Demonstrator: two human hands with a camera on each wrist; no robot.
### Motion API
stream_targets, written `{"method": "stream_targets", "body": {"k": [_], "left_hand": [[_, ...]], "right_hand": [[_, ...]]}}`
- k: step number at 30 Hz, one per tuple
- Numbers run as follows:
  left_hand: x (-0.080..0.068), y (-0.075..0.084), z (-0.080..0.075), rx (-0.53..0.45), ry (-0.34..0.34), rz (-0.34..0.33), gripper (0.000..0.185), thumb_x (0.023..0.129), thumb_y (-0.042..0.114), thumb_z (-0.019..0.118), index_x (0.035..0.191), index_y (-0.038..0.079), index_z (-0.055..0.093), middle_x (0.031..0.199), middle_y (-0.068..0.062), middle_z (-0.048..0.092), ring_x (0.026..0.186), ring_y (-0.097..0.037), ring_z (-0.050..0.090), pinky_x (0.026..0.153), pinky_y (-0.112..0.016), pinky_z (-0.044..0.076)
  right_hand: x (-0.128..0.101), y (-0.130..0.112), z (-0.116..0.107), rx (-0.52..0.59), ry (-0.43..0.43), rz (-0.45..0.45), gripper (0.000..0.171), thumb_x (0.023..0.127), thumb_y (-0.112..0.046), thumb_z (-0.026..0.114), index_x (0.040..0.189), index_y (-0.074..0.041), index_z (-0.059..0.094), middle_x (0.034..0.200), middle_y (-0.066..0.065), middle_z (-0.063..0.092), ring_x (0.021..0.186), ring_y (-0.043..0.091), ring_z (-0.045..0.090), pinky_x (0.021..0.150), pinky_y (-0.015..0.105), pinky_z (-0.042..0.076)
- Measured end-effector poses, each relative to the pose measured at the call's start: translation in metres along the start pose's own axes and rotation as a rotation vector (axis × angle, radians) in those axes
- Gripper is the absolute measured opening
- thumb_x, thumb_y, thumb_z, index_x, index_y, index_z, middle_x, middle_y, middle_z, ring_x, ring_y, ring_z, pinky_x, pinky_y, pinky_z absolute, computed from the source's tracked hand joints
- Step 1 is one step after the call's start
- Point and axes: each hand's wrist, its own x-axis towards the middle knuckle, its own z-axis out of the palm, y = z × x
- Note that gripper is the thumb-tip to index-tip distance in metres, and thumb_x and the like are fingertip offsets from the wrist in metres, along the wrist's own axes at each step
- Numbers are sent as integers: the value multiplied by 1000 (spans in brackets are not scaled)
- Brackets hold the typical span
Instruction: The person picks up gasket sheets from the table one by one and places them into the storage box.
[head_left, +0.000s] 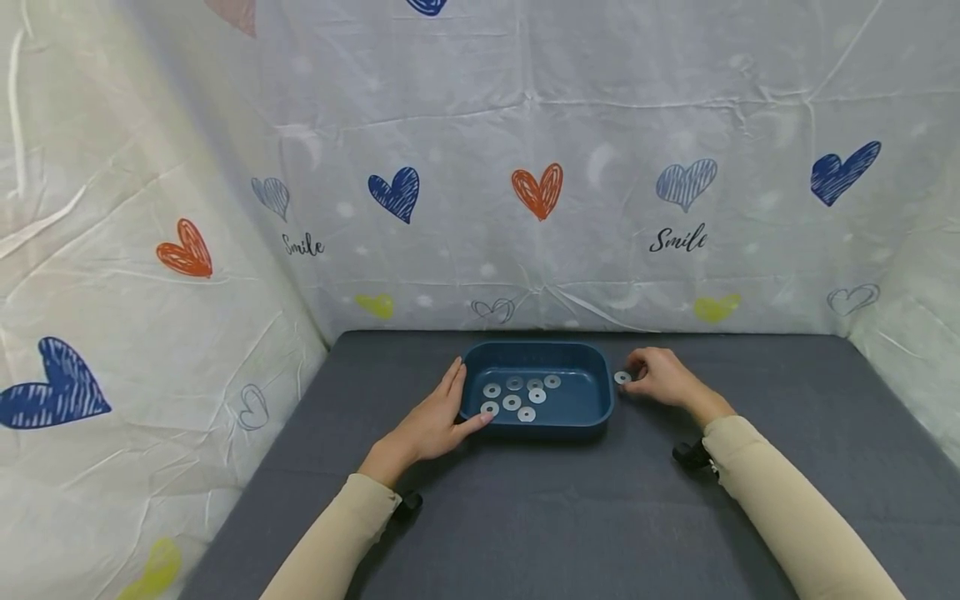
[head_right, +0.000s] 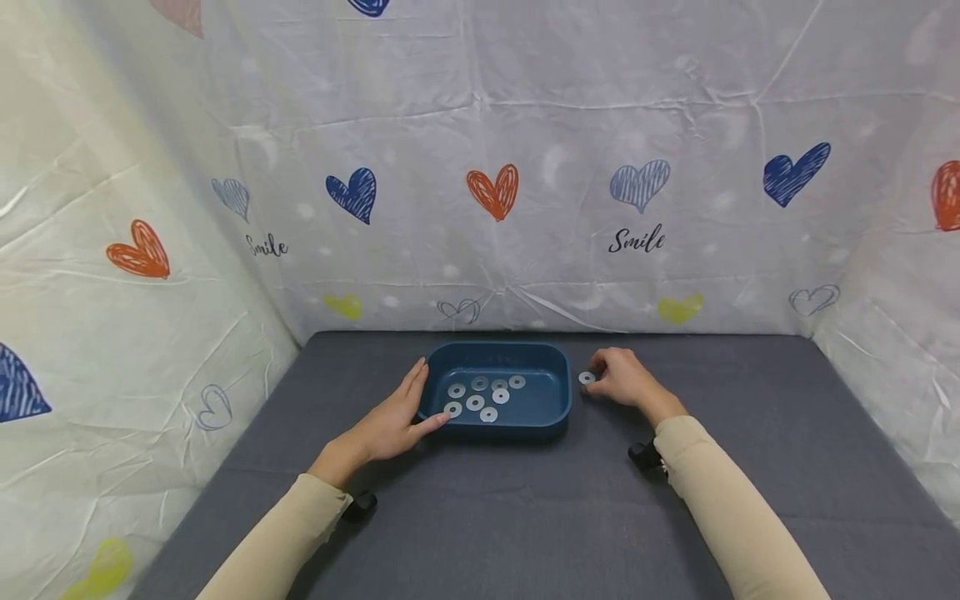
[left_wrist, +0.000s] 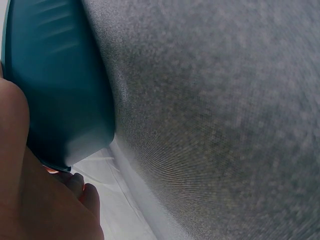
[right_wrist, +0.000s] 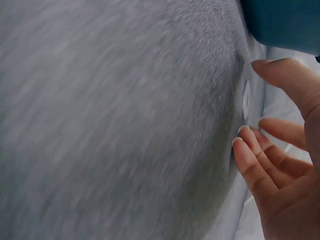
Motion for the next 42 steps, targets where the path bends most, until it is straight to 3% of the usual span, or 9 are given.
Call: {"method": "stream_targets", "body": {"k": [6, 13, 20, 35, 42], "left_hand": [[1, 1, 1, 9, 0, 11, 106, 97, 70, 50, 163, -1, 8, 172, -16, 1, 155, -34, 20, 121, -50, 27], [1, 3, 1, 2, -10, 7, 106, 98, 70, 50, 164, 0, 7, 172, -15, -1, 155, -34, 19, 121, -51, 27], [2, 3, -1, -2, -6, 5, 106, 98, 70, 50, 164, 0, 6, 172, -14, -2, 156, -33, 17, 122, -50, 25], [1, 0, 1, 0, 1, 4, 105, 98, 69, 51, 164, 0, 7, 172, -14, -2, 156, -34, 17, 122, -51, 26], [0, 0, 0, 4, -1, -2, 106, 98, 70, 50, 164, 1, 5, 172, -14, -3, 156, -33, 16, 122, -50, 25]], "right_hand": [[9, -2, 6, -67, 13, 50, 32, 85, -18, 78, 105, 7, 73, 94, 16, 72, 85, 28, 67, 80, 48, 56], [14, -8, 7, -64, -7, 131, 18, 85, -15, 76, 90, 2, 75, 85, 11, 71, 74, 24, 62, 68, 40, 54], [16, -10, 7, -71, -7, 153, 15, 86, -15, 76, 86, 0, 72, 84, 11, 69, 71, 23, 59, 64, 37, 51], [6, -8, 12, -44, 78, 44, 18, 83, -13, 80, 92, 1, 73, 87, 10, 73, 80, 24, 69, 74, 43, 58], [-6, -14, -4, 66, 146, 22, 20, 87, -9, 79, 102, 2, 73, 93, 11, 73, 80, 23, 70, 71, 41, 58]]}}
